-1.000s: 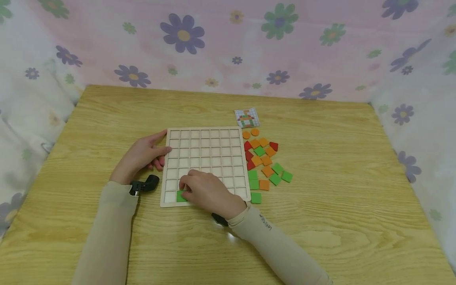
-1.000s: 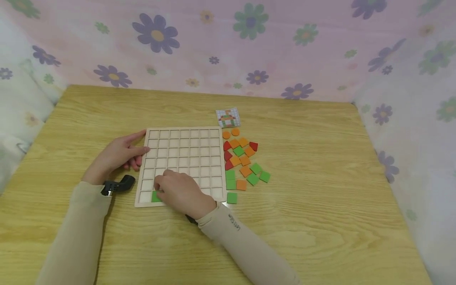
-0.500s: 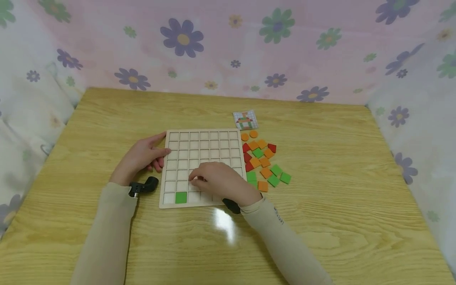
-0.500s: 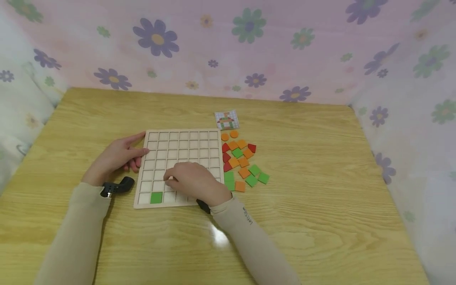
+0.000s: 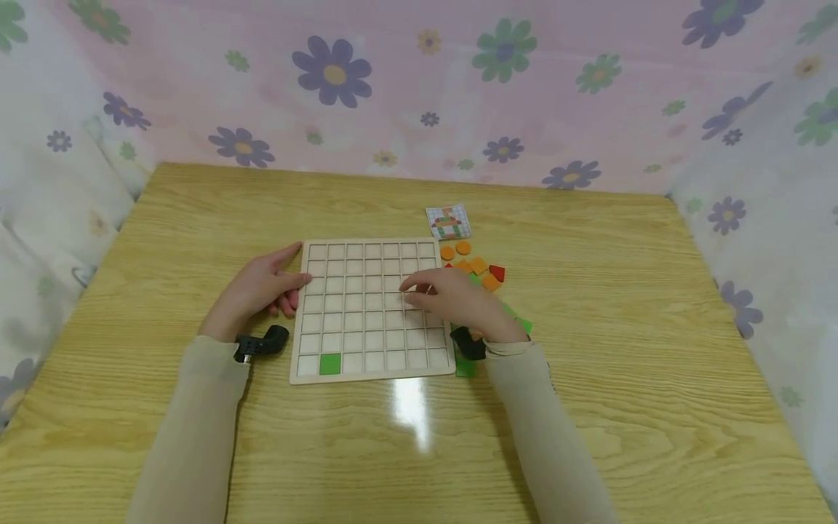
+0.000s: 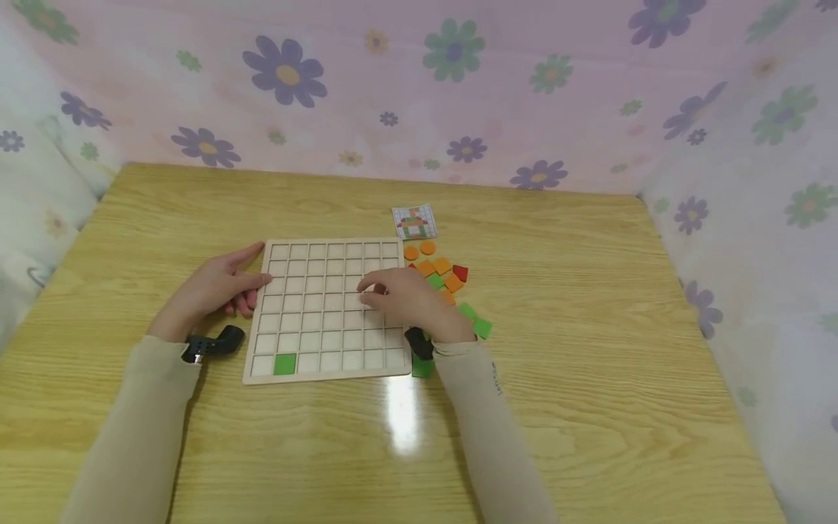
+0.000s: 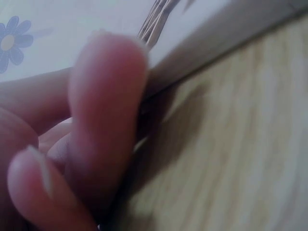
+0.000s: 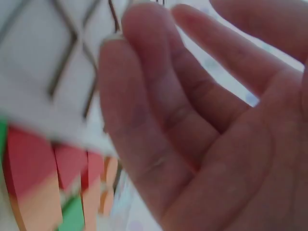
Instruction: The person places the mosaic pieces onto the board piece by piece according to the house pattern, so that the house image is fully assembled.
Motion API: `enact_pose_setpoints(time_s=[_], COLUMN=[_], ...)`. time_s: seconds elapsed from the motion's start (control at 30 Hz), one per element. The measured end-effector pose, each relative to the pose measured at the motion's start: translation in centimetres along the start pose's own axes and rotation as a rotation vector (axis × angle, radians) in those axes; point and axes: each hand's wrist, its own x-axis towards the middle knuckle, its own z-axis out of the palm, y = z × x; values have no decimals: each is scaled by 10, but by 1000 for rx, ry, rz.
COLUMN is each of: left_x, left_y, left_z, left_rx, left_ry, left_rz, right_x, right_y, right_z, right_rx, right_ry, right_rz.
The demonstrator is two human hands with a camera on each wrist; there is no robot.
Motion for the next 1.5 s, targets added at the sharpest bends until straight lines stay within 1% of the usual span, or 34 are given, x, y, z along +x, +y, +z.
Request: enact_pose_setpoints(time_s=[0.13, 0.27, 0.33, 0.5, 0.67, 0.83, 0.93, 1.03, 1.23, 1.5], left_x=[-2, -3, -2, 1, 0, 0, 1, 2, 1, 2], left_y=[-2, -2, -2, -3, -4, -5, -4, -5, -5, -5], left_z=[1, 0, 0, 0, 0, -1, -1, -1, 0, 1], left_rx=[2, -2, -12, -25, -12, 3, -1, -13, -14, -11], left_ry=[-21, -3, 13, 12, 10, 6, -4, -12, -18, 0], left_rz=[-1, 1, 3, 8, 7, 20, 20, 14, 11, 6], right_x=[-8, -12, -14, -19, -22, -23, -24, -25, -25, -22], right_y=[16, 29, 35, 50, 60, 69, 73, 74, 73, 74], right_z=[-12, -22, -27, -34, -34, -35, -36, -37, -34, -33], right_rx=[72, 91, 79, 54, 53, 55, 57, 54, 29, -19], right_ry=[-16, 10, 31, 71, 84, 89, 84, 92, 110, 122], right_rz=[56, 100, 115, 150, 208, 266, 282, 285, 316, 329])
